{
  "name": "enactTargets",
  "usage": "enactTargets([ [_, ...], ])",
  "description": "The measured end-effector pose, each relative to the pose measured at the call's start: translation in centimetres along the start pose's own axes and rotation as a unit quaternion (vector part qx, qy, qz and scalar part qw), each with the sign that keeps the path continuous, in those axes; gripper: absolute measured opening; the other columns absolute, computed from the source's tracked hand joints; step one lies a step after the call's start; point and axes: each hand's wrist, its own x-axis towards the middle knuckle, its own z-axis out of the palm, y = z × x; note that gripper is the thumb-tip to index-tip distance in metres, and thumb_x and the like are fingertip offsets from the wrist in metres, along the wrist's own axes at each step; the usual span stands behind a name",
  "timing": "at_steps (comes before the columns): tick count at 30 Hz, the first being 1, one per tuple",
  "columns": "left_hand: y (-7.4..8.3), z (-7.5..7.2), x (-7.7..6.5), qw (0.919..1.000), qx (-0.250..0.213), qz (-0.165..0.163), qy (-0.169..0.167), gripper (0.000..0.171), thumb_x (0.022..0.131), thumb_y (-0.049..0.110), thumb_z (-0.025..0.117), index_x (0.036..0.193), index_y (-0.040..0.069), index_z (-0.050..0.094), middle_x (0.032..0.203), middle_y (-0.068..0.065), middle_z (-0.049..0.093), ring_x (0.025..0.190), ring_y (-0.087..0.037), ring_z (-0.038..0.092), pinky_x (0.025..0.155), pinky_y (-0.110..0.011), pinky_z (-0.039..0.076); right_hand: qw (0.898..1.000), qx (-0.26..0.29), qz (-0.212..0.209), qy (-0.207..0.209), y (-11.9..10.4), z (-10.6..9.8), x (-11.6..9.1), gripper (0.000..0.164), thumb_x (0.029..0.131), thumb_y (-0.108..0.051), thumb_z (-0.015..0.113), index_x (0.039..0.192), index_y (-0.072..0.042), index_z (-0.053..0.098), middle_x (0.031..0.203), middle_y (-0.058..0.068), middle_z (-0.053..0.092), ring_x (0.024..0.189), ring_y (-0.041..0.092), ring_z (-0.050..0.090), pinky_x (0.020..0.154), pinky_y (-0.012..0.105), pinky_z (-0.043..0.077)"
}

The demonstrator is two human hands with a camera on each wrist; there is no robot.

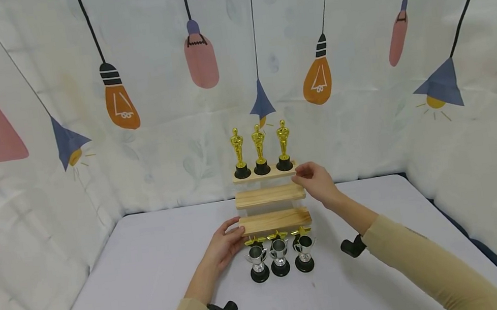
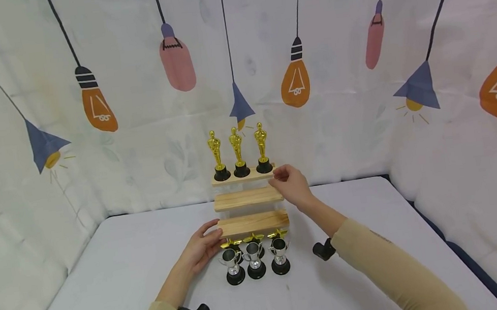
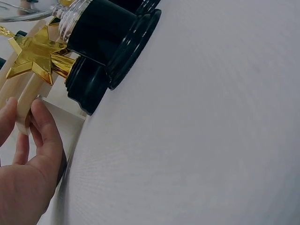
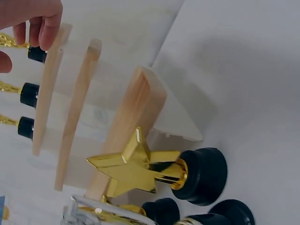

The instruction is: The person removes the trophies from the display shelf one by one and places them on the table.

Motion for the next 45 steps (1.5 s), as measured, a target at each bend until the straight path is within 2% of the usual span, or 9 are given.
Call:
enactTargets([
  [10, 0.0, -0.1, 0.0, 1.0000, -0.001, 0.002, 0.003, 0.056, 0.102, 0.002, 0.062, 0.152, -0.002, 0.037, 0.124, -0.020, 0.058, 0.102, -0.021, 0.067, 0.089, -0.032, 0.058, 0.998, -0.029, -0.040, 0.032, -0.9, 0.9, 2.5, 0.037, 0.100, -0.018, 0.069, 0.128, 0.003, 0.057, 0.119, 0.017, 0.059, 0.112, 0.032, 0.056, 0.092, 0.045, 0.050],
  [16, -0.1, 0.0, 0.0, 1.0000, 0.004, 0.004, 0.001, 0.054, 0.103, 0.002, 0.061, 0.151, -0.003, 0.037, 0.122, -0.019, 0.059, 0.099, -0.019, 0.066, 0.088, -0.031, 0.057, 0.998, -0.047, -0.030, 0.036, -1.3, 1.1, 3.8, 0.043, 0.099, -0.020, 0.070, 0.132, 0.001, 0.055, 0.128, 0.019, 0.057, 0.119, 0.035, 0.054, 0.099, 0.050, 0.048],
  [22, -0.1, 0.0, -0.1, 1.0000, 0.005, 0.004, 0.000, 0.054, 0.103, 0.003, 0.061, 0.151, -0.001, 0.038, 0.123, -0.019, 0.059, 0.101, -0.020, 0.066, 0.088, -0.031, 0.057, 0.998, -0.047, -0.007, 0.031, -1.2, 1.3, 4.9, 0.049, 0.100, -0.023, 0.070, 0.139, 0.001, 0.052, 0.134, 0.018, 0.054, 0.124, 0.035, 0.052, 0.103, 0.049, 0.046],
  [32, 0.0, -0.1, 0.2, 1.0000, -0.004, 0.004, 0.002, 0.054, 0.103, 0.002, 0.061, 0.152, -0.001, 0.038, 0.125, -0.020, 0.058, 0.103, -0.021, 0.066, 0.090, -0.032, 0.057, 0.997, -0.066, 0.001, 0.030, -1.2, 1.8, 5.9, 0.049, 0.101, -0.024, 0.067, 0.141, 0.002, 0.054, 0.134, 0.021, 0.058, 0.124, 0.036, 0.054, 0.102, 0.050, 0.047],
  [37, 0.0, -0.2, 0.1, 1.0000, 0.002, 0.000, 0.000, 0.054, 0.103, 0.002, 0.060, 0.152, -0.001, 0.038, 0.124, -0.020, 0.060, 0.100, -0.021, 0.067, 0.088, -0.031, 0.057, 0.995, -0.088, 0.004, 0.040, -1.2, 2.1, 6.2, 0.046, 0.101, -0.023, 0.069, 0.137, 0.003, 0.057, 0.127, 0.021, 0.060, 0.118, 0.036, 0.056, 0.099, 0.049, 0.049],
  [45, -0.1, -0.1, 0.0, 1.0000, 0.001, 0.003, -0.005, 0.054, 0.103, 0.002, 0.060, 0.152, -0.002, 0.036, 0.125, -0.021, 0.059, 0.101, -0.021, 0.067, 0.090, -0.033, 0.057, 0.995, -0.096, 0.010, 0.037, -1.1, 2.0, 5.9, 0.046, 0.100, -0.026, 0.071, 0.134, 0.002, 0.058, 0.125, 0.019, 0.061, 0.115, 0.034, 0.058, 0.096, 0.048, 0.051],
])
